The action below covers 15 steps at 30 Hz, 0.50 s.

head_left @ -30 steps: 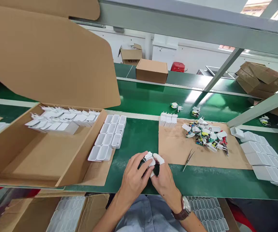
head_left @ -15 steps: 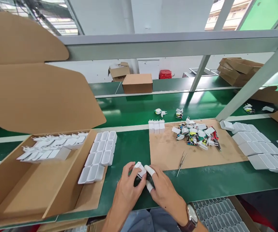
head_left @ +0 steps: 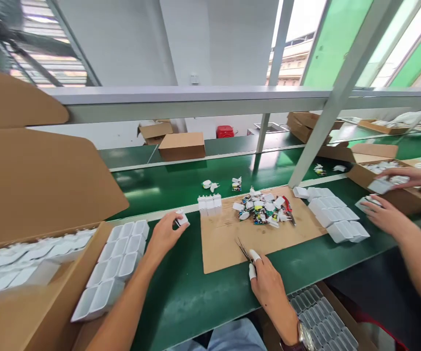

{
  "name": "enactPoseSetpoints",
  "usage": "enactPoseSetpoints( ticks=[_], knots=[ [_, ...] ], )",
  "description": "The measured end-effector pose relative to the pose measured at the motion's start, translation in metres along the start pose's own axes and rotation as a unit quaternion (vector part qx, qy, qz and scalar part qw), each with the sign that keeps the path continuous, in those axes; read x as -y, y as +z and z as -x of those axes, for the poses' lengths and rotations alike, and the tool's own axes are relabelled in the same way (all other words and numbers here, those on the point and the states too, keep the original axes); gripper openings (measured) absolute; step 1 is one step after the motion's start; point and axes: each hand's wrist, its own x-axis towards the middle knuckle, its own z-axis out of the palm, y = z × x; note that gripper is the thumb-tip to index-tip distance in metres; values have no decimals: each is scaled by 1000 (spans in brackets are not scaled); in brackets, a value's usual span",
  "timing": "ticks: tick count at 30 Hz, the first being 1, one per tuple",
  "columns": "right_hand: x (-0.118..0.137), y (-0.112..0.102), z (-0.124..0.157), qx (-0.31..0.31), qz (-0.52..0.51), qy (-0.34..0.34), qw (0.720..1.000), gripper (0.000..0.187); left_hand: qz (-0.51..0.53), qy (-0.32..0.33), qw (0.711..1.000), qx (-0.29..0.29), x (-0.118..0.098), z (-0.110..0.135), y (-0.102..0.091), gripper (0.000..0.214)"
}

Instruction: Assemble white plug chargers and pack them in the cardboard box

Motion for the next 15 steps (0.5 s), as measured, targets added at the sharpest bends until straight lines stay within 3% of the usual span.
enactPoseSetpoints(
  ticks=[4, 8, 12, 15],
  knots=[
    [-34, -35, -4, -43, -56, 47, 996, 42, 30, 4, 999, 12, 7, -26, 17, 30],
    [-94, -69, -31, -62, 50, 198, 977, 36, 67, 6, 998, -7, 17, -21, 35, 41],
    [-147, -75, -67, -59, 109, 258, 958, 22, 110, 17, 993, -32, 27, -8, 48, 55],
    [-166, -69, -83, -55, 119, 255, 958, 16, 139, 29, 989, -39, 33, 0, 53, 59]
  ],
)
